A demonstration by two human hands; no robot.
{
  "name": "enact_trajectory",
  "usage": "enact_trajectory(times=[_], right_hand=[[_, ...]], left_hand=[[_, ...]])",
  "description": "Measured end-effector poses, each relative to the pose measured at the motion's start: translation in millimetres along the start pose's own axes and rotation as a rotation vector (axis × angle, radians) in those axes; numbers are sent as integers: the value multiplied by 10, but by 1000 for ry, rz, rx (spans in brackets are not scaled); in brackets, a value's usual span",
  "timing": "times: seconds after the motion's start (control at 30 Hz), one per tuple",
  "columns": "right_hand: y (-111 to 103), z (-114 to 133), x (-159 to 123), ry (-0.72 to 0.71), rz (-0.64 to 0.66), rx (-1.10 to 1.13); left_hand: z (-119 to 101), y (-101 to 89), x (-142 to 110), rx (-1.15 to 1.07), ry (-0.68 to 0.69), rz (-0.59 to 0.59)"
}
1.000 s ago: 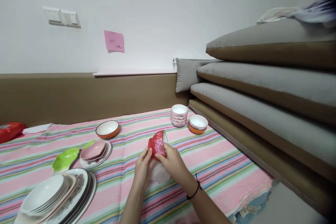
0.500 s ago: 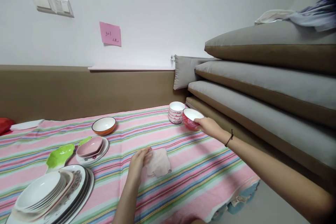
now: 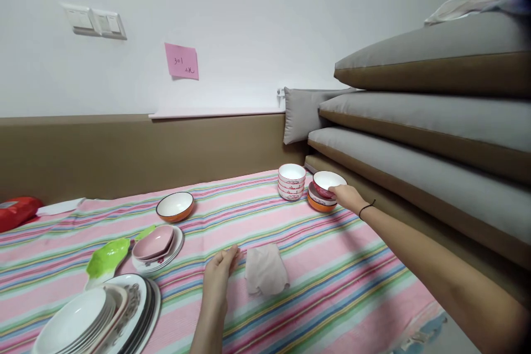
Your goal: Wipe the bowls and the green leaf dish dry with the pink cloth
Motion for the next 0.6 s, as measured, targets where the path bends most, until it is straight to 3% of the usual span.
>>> enact_trajectory(times=[0.23, 0.47, 0.6], right_hand=[[144, -11, 16, -22, 28, 38], [149, 46, 68, 11, 84, 92], [82, 119, -1, 59, 42, 130]], left_hand=[[-95, -37, -23, -250, -163, -184], [-151, -14, -51, -280, -190, -181], [-179, -29, -49, -298, -195, -193]])
Point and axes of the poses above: each hand's wrist, its own x-axis towards the middle knuckle, its own y-axis out of the palm, z = x × y, the point moved 2 cm from there along x, towards the middle knuckle, and after that the axes turned 1 degree about x, right-handed, at the moved point
